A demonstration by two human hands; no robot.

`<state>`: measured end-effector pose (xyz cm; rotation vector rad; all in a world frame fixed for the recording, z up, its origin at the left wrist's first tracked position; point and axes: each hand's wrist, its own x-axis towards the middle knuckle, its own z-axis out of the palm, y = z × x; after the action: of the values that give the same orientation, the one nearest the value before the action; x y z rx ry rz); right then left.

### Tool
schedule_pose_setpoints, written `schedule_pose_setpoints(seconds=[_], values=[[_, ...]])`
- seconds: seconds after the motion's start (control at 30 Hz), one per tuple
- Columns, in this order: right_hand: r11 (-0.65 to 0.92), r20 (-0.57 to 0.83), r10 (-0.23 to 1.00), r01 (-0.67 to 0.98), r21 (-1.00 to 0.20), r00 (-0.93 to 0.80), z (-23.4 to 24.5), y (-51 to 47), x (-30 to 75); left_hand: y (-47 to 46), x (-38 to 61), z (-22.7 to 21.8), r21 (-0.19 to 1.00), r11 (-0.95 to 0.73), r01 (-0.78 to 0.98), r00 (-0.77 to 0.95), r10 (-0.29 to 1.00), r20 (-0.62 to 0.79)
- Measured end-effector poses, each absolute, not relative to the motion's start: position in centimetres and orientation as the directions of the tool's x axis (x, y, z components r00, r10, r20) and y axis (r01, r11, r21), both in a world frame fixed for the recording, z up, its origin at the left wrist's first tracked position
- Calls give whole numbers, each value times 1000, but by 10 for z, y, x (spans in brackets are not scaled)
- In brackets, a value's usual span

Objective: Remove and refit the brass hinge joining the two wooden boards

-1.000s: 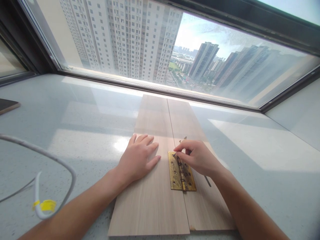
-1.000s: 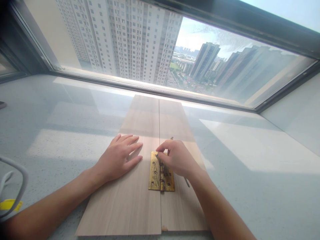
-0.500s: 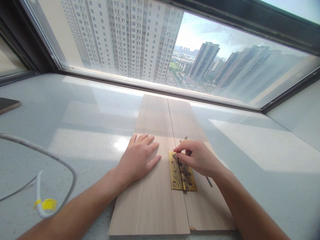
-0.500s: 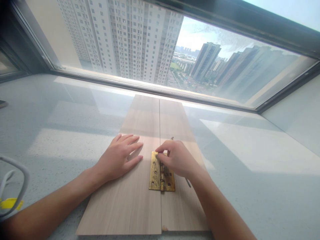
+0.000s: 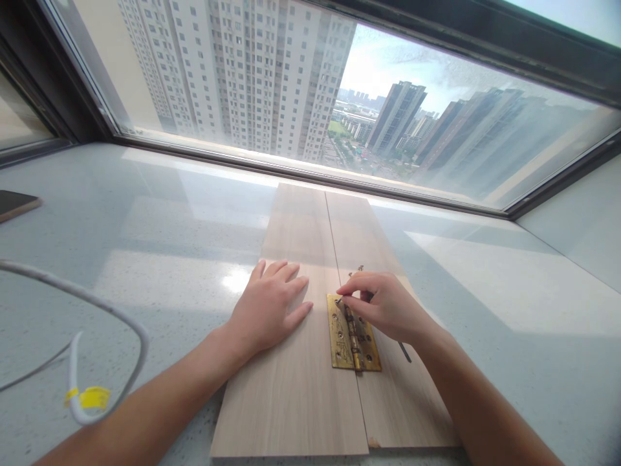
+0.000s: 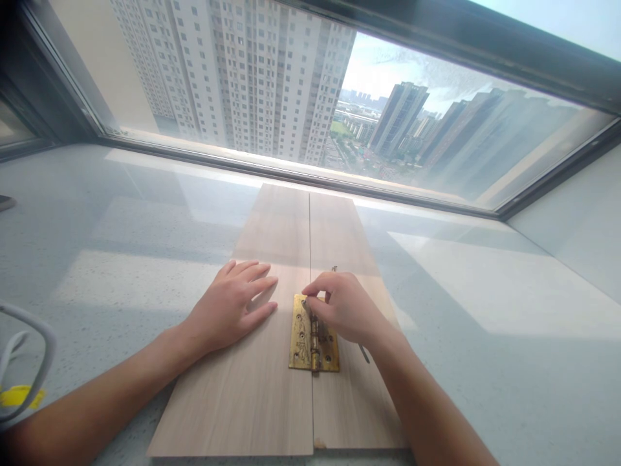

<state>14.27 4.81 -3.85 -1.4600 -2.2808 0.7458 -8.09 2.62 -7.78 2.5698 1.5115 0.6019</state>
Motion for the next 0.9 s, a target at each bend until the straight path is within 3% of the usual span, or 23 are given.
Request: schedule_pose_setpoints(seconds=[0.13,0.23,0.4,0.53,0.63,0.77,0.9], values=[[291,-4,928,731,-618,-373,-34,49,145,27,-81,-78,276,-500,821,430,859,278],[160,-29,969,710,-686,-246,-29,55,155,27,-81,-78,278,-496,823,427,862,274],[-90,-95,995,420,-903,9,-33,71,189,27,-81,-78,289,-487,824,421,868,264],[-118,-46,983,412,-904,180,-40,77,211,26,-80,-77,288,-488,824,422,867,264],[-108,-11,984,537,-836,179,-42,76,215,26,-80,-77,284,-490,824,422,866,269],[-22,32,998,834,-552,48,-43,74,208,27,-80,-77,285,-492,823,423,864,271],[13,6,1000,937,-349,-12,-47,71,194,27,-80,-78,284,-492,823,421,864,277]])
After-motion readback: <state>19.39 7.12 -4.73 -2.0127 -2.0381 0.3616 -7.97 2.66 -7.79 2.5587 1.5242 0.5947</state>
